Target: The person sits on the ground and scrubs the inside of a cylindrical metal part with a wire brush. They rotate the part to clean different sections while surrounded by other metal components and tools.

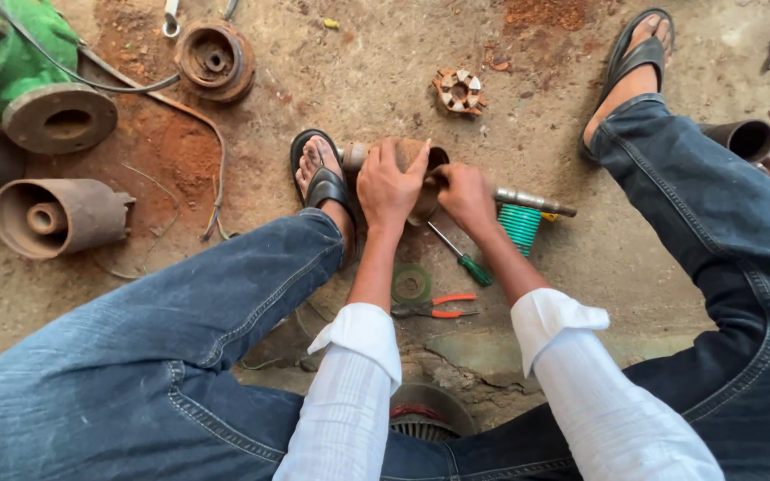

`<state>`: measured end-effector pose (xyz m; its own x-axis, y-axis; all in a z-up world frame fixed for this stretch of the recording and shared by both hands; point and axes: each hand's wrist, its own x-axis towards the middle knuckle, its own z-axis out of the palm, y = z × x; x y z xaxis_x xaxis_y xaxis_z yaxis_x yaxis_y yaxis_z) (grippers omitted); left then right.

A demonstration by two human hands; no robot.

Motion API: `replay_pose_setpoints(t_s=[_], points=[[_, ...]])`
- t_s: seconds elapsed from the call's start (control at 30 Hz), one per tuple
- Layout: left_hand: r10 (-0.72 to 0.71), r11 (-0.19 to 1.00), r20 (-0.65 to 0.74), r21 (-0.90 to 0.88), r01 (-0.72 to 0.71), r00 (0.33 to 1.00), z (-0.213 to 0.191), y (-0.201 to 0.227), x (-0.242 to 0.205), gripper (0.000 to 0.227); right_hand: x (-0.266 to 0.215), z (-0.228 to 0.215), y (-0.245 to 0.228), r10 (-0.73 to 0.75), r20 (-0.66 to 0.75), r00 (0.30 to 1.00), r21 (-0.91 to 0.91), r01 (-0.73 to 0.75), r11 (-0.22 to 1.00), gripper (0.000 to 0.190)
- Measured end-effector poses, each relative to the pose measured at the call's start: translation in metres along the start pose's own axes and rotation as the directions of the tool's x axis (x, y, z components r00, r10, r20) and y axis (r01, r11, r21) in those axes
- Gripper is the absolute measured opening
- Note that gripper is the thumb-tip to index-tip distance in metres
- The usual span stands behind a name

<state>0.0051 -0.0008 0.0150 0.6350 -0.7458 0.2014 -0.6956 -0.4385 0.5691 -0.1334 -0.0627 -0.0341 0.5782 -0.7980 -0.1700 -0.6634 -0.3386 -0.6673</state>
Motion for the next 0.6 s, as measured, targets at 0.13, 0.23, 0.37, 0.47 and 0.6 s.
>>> replay_pose_setpoints(t_s=[0.13, 0.23, 0.37, 0.47, 0.6], points=[[-0.005, 1.000, 0.004, 0.016, 0.005, 1.000, 0.000, -0.002, -0.002, 0.051, -0.012, 0.000, 0.011, -0.232, 0.093, 0.968, -0.279, 0.249, 0.927, 0.013], [0.006, 1.000, -0.009, -0.007, -0.006, 1.000, 0.003, -0.002, 0.001, 0.051, -0.018, 0.010, 0.010, -0.287, 0.162, 0.944, -0.188, 0.315, 0.930, 0.021], [0.021, 1.000, -0.011, -0.001, -0.021, 1.000, 0.002, -0.004, -0.003, 0.053, -0.018, 0.020, 0.000, -0.151, 0.265, 0.952, 0.088, 0.133, 0.987, 0.028], [0.041, 0.999, 0.006, 0.012, -0.041, 0.999, 0.001, -0.004, 0.001, 0.054, -0.006, 0.010, -0.002, -0.056, 0.194, 0.979, 0.072, 0.043, 0.996, 0.029], [-0.012, 1.000, 0.032, 0.020, 0.012, 0.999, 0.006, -0.007, -0.005, 0.052, -0.016, 0.004, 0.007, -0.366, 0.017, 0.930, -0.206, 0.361, 0.909, 0.022]])
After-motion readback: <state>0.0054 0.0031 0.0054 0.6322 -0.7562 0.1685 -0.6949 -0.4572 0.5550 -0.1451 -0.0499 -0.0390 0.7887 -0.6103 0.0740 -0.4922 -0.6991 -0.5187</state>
